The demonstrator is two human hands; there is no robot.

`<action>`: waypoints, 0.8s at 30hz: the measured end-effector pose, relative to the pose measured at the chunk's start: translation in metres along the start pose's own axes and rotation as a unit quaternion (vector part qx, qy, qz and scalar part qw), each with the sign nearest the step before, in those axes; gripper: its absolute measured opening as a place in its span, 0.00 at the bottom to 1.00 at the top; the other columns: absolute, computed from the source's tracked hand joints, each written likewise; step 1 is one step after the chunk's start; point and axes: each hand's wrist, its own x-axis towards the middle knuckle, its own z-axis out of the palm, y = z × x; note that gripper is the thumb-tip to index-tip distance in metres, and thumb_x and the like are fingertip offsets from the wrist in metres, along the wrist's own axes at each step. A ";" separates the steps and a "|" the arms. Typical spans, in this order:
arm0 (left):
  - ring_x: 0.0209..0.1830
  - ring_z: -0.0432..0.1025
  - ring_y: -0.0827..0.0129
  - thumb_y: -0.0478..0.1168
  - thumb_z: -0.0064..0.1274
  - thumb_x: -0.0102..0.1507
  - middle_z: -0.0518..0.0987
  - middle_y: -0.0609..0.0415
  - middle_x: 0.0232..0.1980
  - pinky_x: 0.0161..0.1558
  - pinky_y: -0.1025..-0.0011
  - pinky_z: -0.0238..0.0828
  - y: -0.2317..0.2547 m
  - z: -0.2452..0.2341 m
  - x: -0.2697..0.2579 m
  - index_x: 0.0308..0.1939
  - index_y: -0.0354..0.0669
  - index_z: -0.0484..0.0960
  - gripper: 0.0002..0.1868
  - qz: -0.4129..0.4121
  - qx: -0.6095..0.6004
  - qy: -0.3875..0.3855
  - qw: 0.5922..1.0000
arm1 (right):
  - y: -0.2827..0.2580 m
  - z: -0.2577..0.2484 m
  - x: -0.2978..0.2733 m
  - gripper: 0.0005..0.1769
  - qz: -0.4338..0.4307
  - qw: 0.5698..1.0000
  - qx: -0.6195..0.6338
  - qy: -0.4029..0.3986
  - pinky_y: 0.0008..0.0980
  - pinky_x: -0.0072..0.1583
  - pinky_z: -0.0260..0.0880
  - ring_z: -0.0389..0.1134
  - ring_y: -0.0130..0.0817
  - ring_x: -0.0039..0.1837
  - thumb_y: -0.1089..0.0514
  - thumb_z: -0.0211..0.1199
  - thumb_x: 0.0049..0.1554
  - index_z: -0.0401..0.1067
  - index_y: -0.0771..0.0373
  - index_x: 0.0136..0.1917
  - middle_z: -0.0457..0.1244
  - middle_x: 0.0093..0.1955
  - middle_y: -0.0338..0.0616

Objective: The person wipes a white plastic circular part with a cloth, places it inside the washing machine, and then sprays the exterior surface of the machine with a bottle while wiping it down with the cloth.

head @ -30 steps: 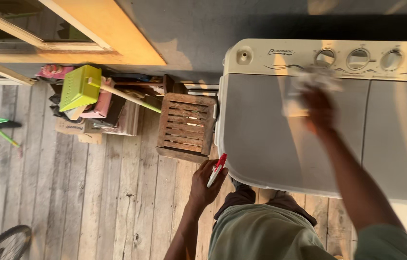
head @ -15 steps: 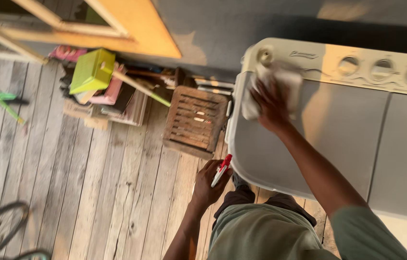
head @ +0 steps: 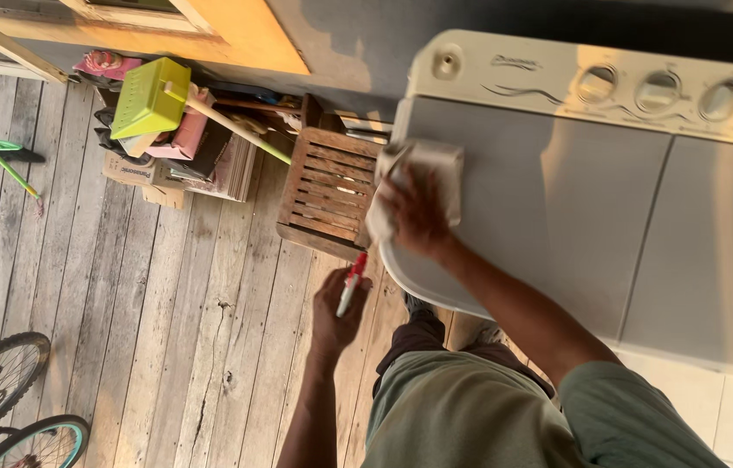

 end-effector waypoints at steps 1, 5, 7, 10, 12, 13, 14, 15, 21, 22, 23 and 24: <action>0.29 0.79 0.64 0.43 0.53 0.68 0.84 0.47 0.39 0.29 0.67 0.77 0.006 0.001 -0.003 0.48 0.36 0.82 0.13 0.003 0.013 0.008 1.000 | -0.012 -0.003 -0.026 0.41 -0.034 0.999 0.000 0.005 0.81 0.74 0.30 0.35 0.59 0.83 0.46 0.73 0.43 0.68 0.52 0.70 0.47 0.80 0.47; 0.31 0.79 0.60 0.42 0.54 0.68 0.82 0.45 0.40 0.30 0.65 0.76 0.031 0.014 -0.013 0.47 0.35 0.80 0.12 0.041 0.035 0.040 0.998 | -0.033 -0.019 -0.119 0.33 -0.147 0.989 0.002 -0.029 0.77 0.76 0.33 0.40 0.56 0.83 0.47 0.70 0.51 0.70 0.43 0.69 0.47 0.81 0.42; 0.36 0.78 0.55 0.42 0.53 0.69 0.82 0.43 0.41 0.36 0.62 0.75 0.042 0.026 -0.022 0.47 0.34 0.80 0.12 0.073 0.038 0.046 0.996 | -0.019 -0.028 -0.162 0.33 -0.179 0.984 0.011 -0.001 0.72 0.77 0.36 0.43 0.49 0.83 0.44 0.69 0.50 0.70 0.43 0.69 0.48 0.82 0.35; 0.37 0.76 0.54 0.42 0.52 0.70 0.81 0.43 0.40 0.38 0.61 0.74 0.055 0.048 -0.037 0.48 0.34 0.80 0.12 0.061 0.029 0.047 0.997 | 0.017 -0.036 -0.227 0.30 -0.201 0.979 0.038 0.001 0.68 0.76 0.37 0.44 0.43 0.82 0.44 0.67 0.52 0.70 0.48 0.68 0.49 0.82 0.35; 0.35 0.76 0.55 0.42 0.51 0.70 0.81 0.44 0.39 0.37 0.62 0.73 0.061 0.063 -0.044 0.48 0.35 0.80 0.12 0.033 0.018 0.035 0.999 | 0.049 -0.042 -0.273 0.25 -0.199 0.979 0.029 0.012 0.65 0.78 0.37 0.45 0.40 0.82 0.47 0.64 0.56 0.71 0.49 0.66 0.51 0.81 0.34; 0.33 0.76 0.56 0.42 0.51 0.70 0.81 0.44 0.38 0.36 0.62 0.73 0.063 0.070 -0.046 0.48 0.35 0.80 0.12 0.019 0.013 0.024 0.999 | 0.067 -0.045 -0.298 0.21 -0.194 0.981 0.010 0.027 0.62 0.80 0.37 0.46 0.37 0.83 0.49 0.61 0.59 0.72 0.47 0.66 0.52 0.81 0.31; 0.32 0.76 0.57 0.42 0.51 0.70 0.80 0.45 0.37 0.35 0.63 0.72 0.064 0.077 -0.049 0.47 0.35 0.80 0.12 0.005 0.009 0.013 1.000 | 0.085 -0.049 -0.325 0.21 -0.178 0.983 0.030 0.013 0.61 0.80 0.35 0.47 0.38 0.82 0.50 0.61 0.58 0.72 0.48 0.65 0.53 0.79 0.32; 0.31 0.75 0.57 0.43 0.51 0.70 0.80 0.45 0.36 0.34 0.63 0.72 0.066 0.082 -0.051 0.47 0.35 0.80 0.13 0.004 0.006 0.012 1.000 | 0.105 -0.054 -0.350 0.21 -0.163 0.985 0.048 0.001 0.61 0.79 0.34 0.47 0.39 0.81 0.51 0.62 0.57 0.73 0.50 0.64 0.54 0.78 0.34; 0.29 0.74 0.61 0.44 0.51 0.70 0.80 0.47 0.35 0.32 0.65 0.71 0.076 0.096 -0.047 0.49 0.35 0.81 0.14 0.026 -0.007 0.002 1.000 | 0.157 -0.078 -0.444 0.50 -0.084 0.995 0.012 0.056 0.62 0.79 0.38 0.46 0.45 0.81 0.49 0.77 0.37 0.63 0.43 0.72 0.52 0.79 0.36; 0.31 0.75 0.62 0.44 0.52 0.70 0.80 0.47 0.37 0.34 0.66 0.72 0.078 0.096 -0.045 0.50 0.34 0.81 0.14 0.046 -0.013 0.008 0.999 | 0.155 -0.075 -0.441 0.50 -0.076 0.993 0.003 0.085 0.61 0.79 0.38 0.45 0.45 0.81 0.48 0.78 0.38 0.61 0.43 0.73 0.51 0.79 0.37; 0.32 0.76 0.63 0.43 0.52 0.71 0.81 0.47 0.38 0.35 0.67 0.73 0.079 0.092 -0.044 0.51 0.34 0.81 0.15 0.064 -0.017 0.010 0.998 | 0.145 -0.069 -0.435 0.50 -0.052 0.997 -0.029 0.059 0.60 0.79 0.37 0.45 0.42 0.82 0.49 0.78 0.38 0.62 0.40 0.73 0.51 0.80 0.34; 0.31 0.76 0.63 0.44 0.52 0.70 0.81 0.47 0.38 0.34 0.67 0.73 0.079 0.088 -0.041 0.51 0.34 0.81 0.15 0.047 -0.012 0.004 0.999 | 0.131 -0.062 -0.423 0.50 -0.027 0.997 -0.061 0.032 0.59 0.80 0.37 0.45 0.39 0.83 0.51 0.79 0.38 0.62 0.37 0.73 0.51 0.80 0.31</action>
